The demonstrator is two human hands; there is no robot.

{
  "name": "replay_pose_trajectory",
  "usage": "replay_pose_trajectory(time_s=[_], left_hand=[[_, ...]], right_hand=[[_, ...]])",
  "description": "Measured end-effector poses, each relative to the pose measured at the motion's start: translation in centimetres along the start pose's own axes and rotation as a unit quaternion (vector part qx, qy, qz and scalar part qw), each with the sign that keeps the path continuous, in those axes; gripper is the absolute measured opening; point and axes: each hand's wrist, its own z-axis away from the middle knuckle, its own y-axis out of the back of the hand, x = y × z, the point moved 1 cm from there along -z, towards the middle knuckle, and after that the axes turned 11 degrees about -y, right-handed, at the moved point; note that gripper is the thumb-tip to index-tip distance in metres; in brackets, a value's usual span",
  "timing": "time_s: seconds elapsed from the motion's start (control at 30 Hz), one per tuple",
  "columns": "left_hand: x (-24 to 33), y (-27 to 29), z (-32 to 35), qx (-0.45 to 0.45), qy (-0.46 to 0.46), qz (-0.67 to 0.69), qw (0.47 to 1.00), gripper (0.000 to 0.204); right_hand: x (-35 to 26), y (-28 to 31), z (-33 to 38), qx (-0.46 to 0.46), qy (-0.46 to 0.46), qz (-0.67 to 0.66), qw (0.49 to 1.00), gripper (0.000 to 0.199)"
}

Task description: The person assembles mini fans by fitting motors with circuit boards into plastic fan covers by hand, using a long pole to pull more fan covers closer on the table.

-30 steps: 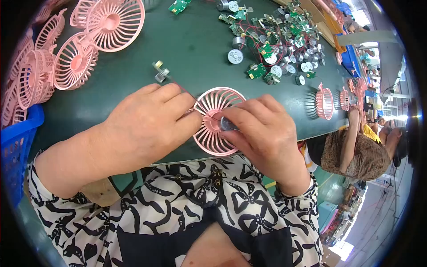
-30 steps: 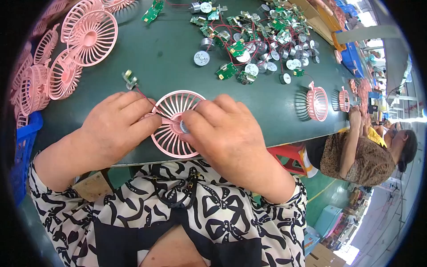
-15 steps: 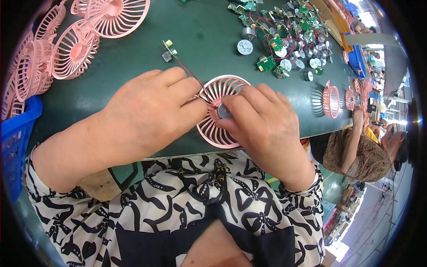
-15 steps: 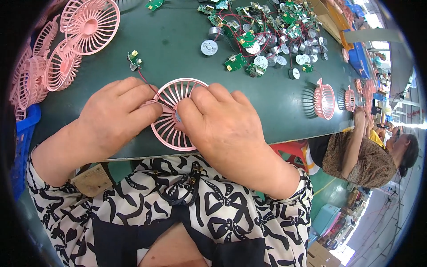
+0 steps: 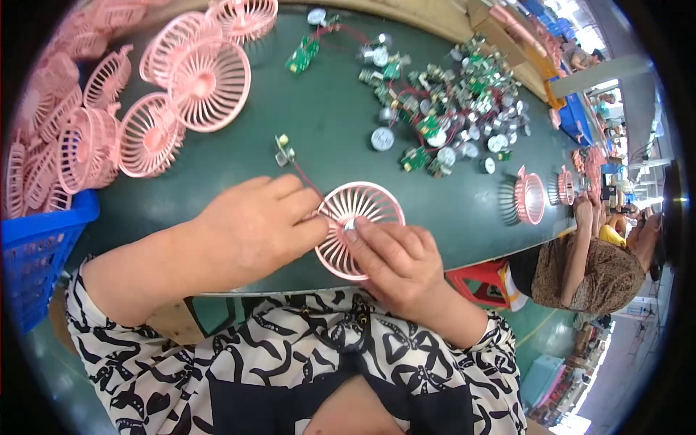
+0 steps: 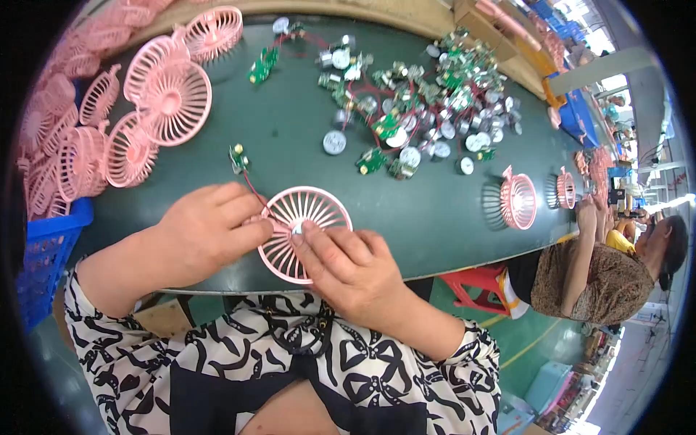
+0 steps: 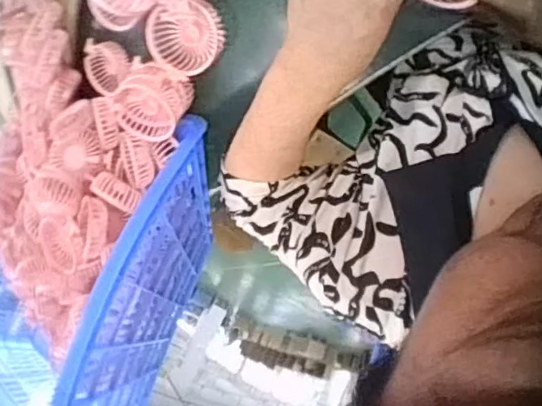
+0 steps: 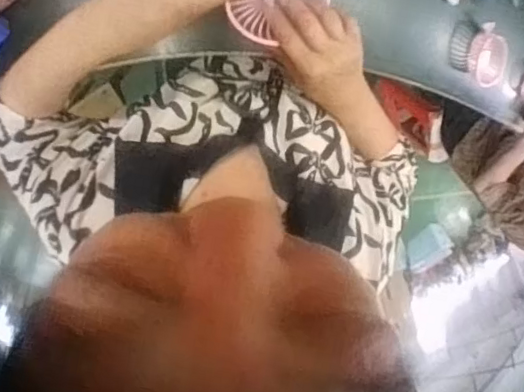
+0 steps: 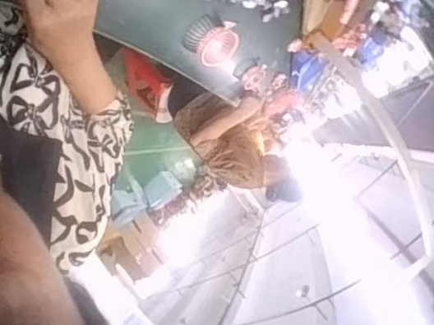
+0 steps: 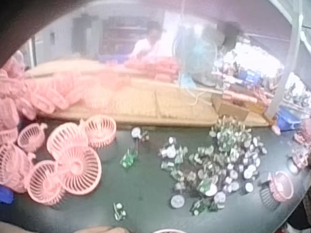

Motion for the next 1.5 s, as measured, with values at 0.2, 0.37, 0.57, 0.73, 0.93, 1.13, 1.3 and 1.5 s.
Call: replay_pose_trajectory(time_s=[0.2, 0.37, 0.57, 0.73, 0.93, 1.13, 1.3, 1.5], left_hand=[[-2.2, 3.3, -0.5, 0.107, 0.099, -0.123, 0.982, 0.043], [-5.1, 2.5, 1.2, -0.032, 0.275, -0.346, 0.896, 0.049], [-5.4, 3.4, 0.9, -0.012, 0.198, -0.372, 0.907, 0.034], [-3.3, 4.2, -0.4, 0.201, 0.043, -0.288, 0.935, 0.035], [1.0, -0.8, -0.5, 0.072, -0.097, -0.023, 0.992, 0.046], [1.1, -1.1, -0.5, 0.083, -0.099, -0.016, 0.991, 0.044], [1.4, -0.3, -0.8, 0.101, -0.050, -0.079, 0.991, 0.050], [1.9, -0.8, -0.6, 0.017, 0.009, -0.034, 0.999, 0.049]], right_hand=[[0.6, 0.0, 1.7, 0.066, -0.035, -0.060, 0.995, 0.055], [4.3, 2.0, 5.1, 0.200, -0.134, 0.001, 0.971, 0.041], [9.7, 4.8, 7.6, 0.164, -0.318, 0.199, 0.912, 0.032], [9.3, 6.4, 3.8, 0.211, -0.269, 0.179, 0.923, 0.042], [6.7, 4.9, -9.7, 0.129, -0.063, 0.089, 0.986, 0.035], [8.4, -1.4, -20.6, 0.112, 0.067, 0.189, 0.973, 0.020], [10.4, -2.3, -22.6, 0.050, 0.033, 0.213, 0.975, 0.010], [10.4, 2.2, -21.9, 0.216, -0.123, -0.212, 0.945, 0.010]])
